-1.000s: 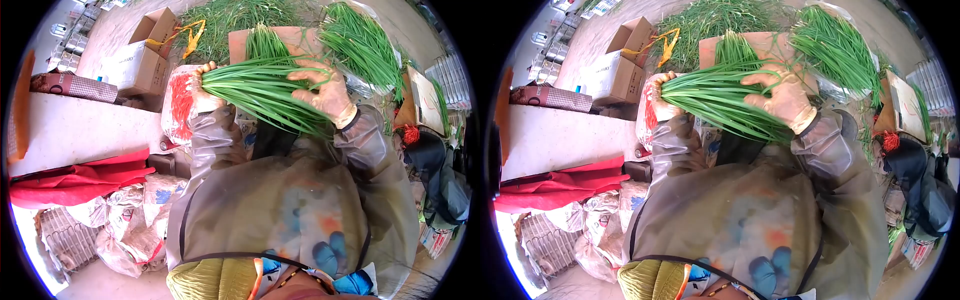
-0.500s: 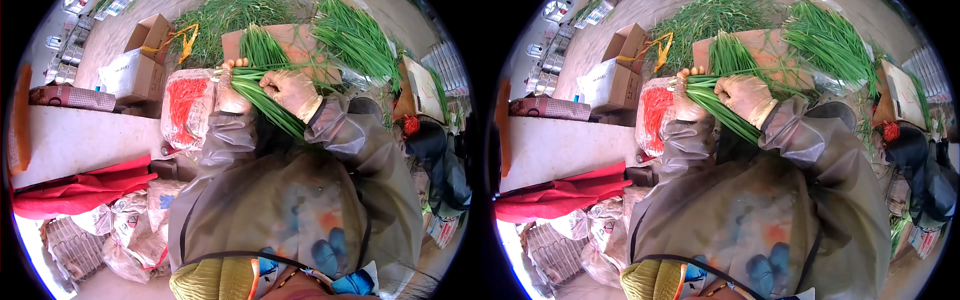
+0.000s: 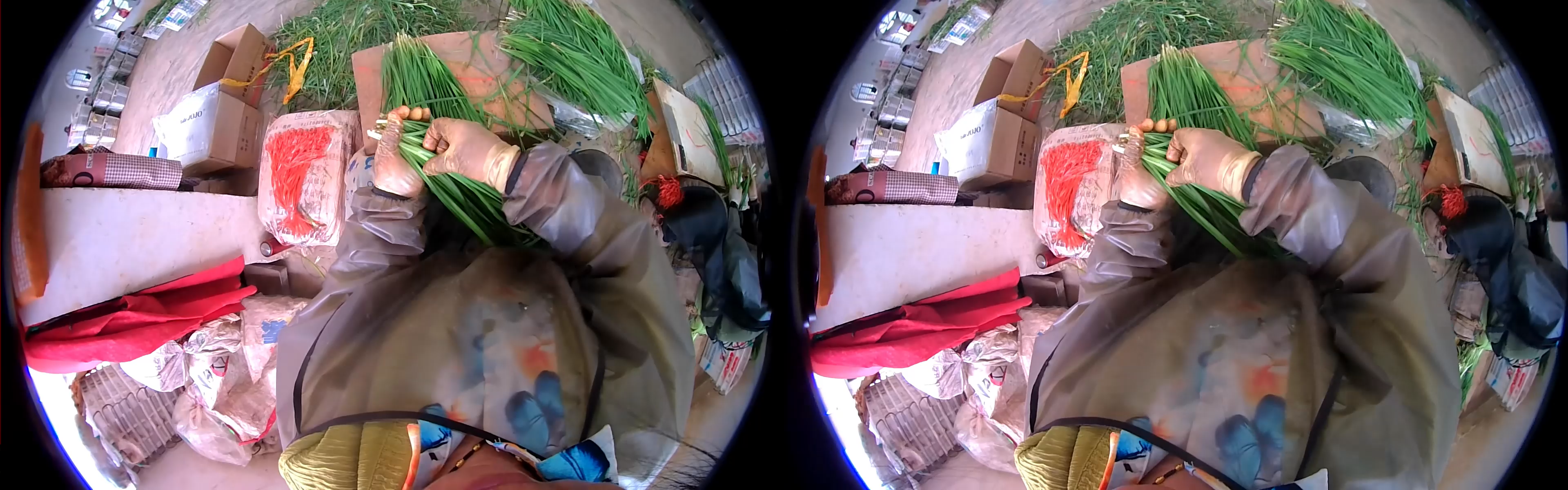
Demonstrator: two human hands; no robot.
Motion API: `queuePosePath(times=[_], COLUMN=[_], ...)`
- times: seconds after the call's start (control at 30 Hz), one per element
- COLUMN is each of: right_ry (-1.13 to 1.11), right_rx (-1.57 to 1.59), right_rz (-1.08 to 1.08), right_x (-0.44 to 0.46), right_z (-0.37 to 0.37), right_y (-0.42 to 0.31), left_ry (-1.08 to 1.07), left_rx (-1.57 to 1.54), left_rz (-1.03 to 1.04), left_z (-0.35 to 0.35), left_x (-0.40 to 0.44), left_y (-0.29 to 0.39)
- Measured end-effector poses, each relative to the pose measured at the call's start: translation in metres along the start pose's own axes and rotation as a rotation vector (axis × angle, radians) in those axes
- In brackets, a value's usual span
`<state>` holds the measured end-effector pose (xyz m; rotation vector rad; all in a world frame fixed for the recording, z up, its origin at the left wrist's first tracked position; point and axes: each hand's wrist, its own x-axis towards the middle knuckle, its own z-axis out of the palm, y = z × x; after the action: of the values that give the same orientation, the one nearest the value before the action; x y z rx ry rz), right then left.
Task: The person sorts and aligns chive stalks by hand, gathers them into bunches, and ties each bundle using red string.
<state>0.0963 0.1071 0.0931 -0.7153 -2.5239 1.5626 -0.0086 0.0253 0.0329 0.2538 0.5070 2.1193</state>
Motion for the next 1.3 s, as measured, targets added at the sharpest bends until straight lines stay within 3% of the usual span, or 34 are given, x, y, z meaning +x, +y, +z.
queuePosePath(times=[0.1,0.17,0.2,0.23,0.37,0.43,0.5,0.67,0.83,0.9,0.93,1.03,1.1,1.13,1.17,1.2,1.23,1.3], right_ry=[-0.098,-0.088,-0.035,0.036,0.111,0.097,-0.111,-0.208,-0.287,-0.291,-0.405,-0.218,0.023,0.081,0.263,0.42,0.575,0.369], right_rx=[0.181,0.343,0.218,0.123,-0.098,-0.114,0.264,0.688,0.825,0.941,1.03,1.003,0.724,0.362,-0.423,-0.451,-0.476,0.24], right_rz=[0.007,0.166,-0.051,0.077,0.01,0.019,0.261,0.478,0.445,0.286,0.186,0.047,0.138,0.235,-0.106,-0.015,0.077,0.359], right_x=[0.004,0.003,0.003,0.003,-0.003,-0.001,0.003,0.006,0.002,-0.007,-0.007,-0.027,-0.036,-0.035,-0.029,-0.039,-0.052,-0.07], right_z=[-0.002,-0.005,-0.001,0.003,-0.002,-0.005,-0.012,-0.028,-0.031,-0.045,-0.057,-0.089,-0.103,-0.11,-0.122,-0.124,-0.13,-0.158], right_y=[0.01,0.01,0.017,0.018,-0.002,-0.003,-0.001,0.009,0.017,0.008,0.015,0.017,0.031,0.057,0.126,0.115,0.094,0.06], left_ry=[-0.011,0.026,0.028,0.028,0.066,0.066,0.044,-0.135,-0.117,-0.149,-0.148,-0.083,-0.162,-0.141,-0.031,-0.031,0.005,-0.016], left_rx=[0.026,-0.013,0.015,0.013,0.103,0.018,0.008,-0.062,0.126,0.204,0.188,0.108,-0.042,-0.151,-0.069,0.276,0.077,-0.078], left_rz=[-0.005,-0.014,0.015,0.014,0.04,-0.132,-0.165,-0.237,-0.256,-0.216,-0.227,-0.225,-0.25,-0.195,-0.214,0.001,0.133,0.262], left_z=[0.001,0.001,0.002,0.004,0.004,0.007,0.007,0.009,-0.014,-0.024,-0.022,-0.029,-0.035,-0.036,-0.046,-0.035,-0.031,-0.032], left_x=[-0.003,-0.004,-0.004,-0.004,-0.006,-0.011,-0.014,-0.016,-0.011,-0.006,-0.008,-0.007,0.001,0.003,0.007,0.006,0.008,0.016], left_y=[-0.001,-0.006,-0.009,-0.012,-0.018,-0.013,-0.01,-0.007,-0.011,-0.014,-0.012,-0.008,0.011,0.021,0.039,0.06,0.072,0.103])
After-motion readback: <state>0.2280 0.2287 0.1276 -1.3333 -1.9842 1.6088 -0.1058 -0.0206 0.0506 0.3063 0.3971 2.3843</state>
